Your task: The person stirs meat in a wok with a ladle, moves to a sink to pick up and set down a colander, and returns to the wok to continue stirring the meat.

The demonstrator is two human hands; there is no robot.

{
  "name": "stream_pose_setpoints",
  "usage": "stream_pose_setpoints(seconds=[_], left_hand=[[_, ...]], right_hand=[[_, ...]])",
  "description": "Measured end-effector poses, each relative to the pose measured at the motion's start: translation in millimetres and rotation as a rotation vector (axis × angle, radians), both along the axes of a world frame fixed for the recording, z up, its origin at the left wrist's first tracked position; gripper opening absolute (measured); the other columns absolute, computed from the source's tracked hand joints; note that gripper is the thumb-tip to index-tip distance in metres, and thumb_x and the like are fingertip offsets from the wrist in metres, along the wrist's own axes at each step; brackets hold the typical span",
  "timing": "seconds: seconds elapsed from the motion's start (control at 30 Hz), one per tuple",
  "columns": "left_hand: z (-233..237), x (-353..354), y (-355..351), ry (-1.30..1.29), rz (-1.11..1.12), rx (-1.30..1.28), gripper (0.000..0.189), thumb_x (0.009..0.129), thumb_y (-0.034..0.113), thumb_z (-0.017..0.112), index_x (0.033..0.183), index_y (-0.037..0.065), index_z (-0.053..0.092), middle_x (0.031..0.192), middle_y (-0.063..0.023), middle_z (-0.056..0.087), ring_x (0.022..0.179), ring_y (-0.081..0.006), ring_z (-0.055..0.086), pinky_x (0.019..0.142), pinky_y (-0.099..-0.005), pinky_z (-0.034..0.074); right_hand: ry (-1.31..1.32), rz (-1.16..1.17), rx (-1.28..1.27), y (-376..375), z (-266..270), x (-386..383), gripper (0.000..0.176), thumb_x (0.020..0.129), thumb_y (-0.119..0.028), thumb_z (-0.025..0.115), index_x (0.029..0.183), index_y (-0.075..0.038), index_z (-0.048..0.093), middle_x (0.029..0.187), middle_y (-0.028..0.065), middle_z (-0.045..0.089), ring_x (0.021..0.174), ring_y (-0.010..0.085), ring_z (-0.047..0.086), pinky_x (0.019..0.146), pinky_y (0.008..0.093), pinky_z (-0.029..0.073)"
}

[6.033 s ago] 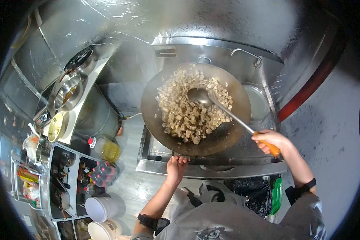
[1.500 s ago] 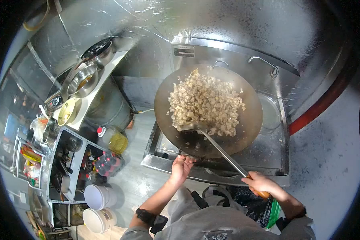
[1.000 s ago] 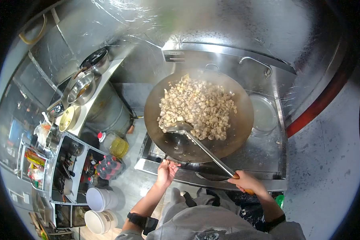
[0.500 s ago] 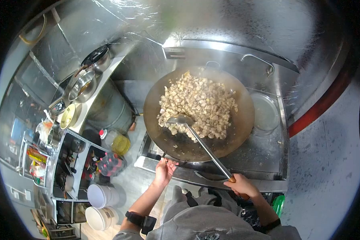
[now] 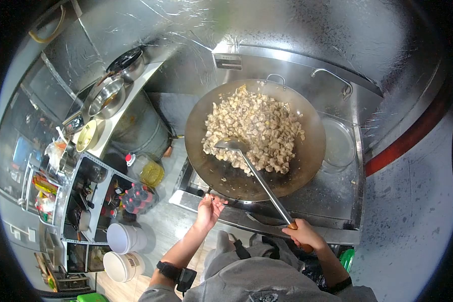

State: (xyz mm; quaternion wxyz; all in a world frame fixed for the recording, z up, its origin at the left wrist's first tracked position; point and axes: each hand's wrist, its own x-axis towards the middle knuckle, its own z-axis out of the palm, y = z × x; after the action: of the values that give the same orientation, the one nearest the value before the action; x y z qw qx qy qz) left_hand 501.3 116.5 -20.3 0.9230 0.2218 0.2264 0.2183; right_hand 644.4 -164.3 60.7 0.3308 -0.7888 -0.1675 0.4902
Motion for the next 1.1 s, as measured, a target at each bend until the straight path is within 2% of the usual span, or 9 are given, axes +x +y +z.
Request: stream_pose_setpoints(seconds=[0.23,0.3,0.5,0.73,0.8,1.1], left_hand=[[-5,0,2,-0.021,-0.003,-0.004,0.024,0.091,0.027,0.034,0.080,0.008,0.044,0.064,-0.0025,0.042,0.066,-0.0179,0.048,0.079,-0.0395,0.045],[-2,0,1,0.001,-0.006,-0.002,0.024,0.091,0.027,0.034,0.079,0.009,0.044,0.063,-0.0018,0.042,0.066,-0.0173,0.047,0.079,-0.0382,0.045],[0,0,1,-0.016,-0.018,0.013,0.024,0.091,0.027,0.033,0.079,0.009,0.043,0.062,-0.0007,0.042,0.064,-0.0165,0.047,0.078,-0.0371,0.046],[-1,-1,3,0.000,-0.029,0.022,0.025,0.091,0.027,0.034,0.078,0.008,0.044,0.063,-0.0017,0.043,0.067,-0.0184,0.049,0.078,-0.0384,0.046],[-2,-2,3,0.000,-0.023,0.017,0.025,0.091,0.026,0.035,0.078,0.008,0.045,0.063,-0.0023,0.042,0.067,-0.0185,0.048,0.078,-0.0398,0.045],[0,-1,1,0.005,0.000,-0.015,0.024,0.092,0.026,0.033,0.080,0.008,0.045,0.063,-0.0031,0.043,0.069,-0.0205,0.050,0.078,-0.0399,0.045]], right_hand=[[-0.004,0.004,-0.035,1,-4,2,0.027,0.080,-0.022,0.060,0.072,-0.002,0.044,0.051,0.0004,0.045,0.039,0.0081,0.044,0.036,0.0245,0.036],[-0.036,0.002,-0.026,-1,-10,2,0.030,0.078,-0.027,0.061,0.071,0.000,0.048,0.048,0.0025,0.048,0.040,0.0114,0.048,0.038,0.0263,0.037],[-0.022,0.021,-0.011,0,-8,2,0.032,0.079,-0.028,0.060,0.067,-0.001,0.048,0.047,0.0024,0.048,0.038,0.0118,0.048,0.038,0.0267,0.037],[-0.063,0.076,0.031,-3,-17,2,0.032,0.079,-0.027,0.059,0.065,-0.001,0.048,0.047,0.0025,0.048,0.038,0.0118,0.048,0.037,0.0271,0.037],[-0.019,-0.006,0.028,-1,-12,1,0.033,0.079,-0.027,0.059,0.063,-0.002,0.047,0.047,0.0025,0.048,0.038,0.0118,0.048,0.036,0.0273,0.037],[0.006,0.036,-0.008,0,-7,2,0.033,0.079,-0.026,0.059,0.061,-0.002,0.047,0.047,0.0026,0.048,0.037,0.0117,0.048,0.037,0.0269,0.038]])
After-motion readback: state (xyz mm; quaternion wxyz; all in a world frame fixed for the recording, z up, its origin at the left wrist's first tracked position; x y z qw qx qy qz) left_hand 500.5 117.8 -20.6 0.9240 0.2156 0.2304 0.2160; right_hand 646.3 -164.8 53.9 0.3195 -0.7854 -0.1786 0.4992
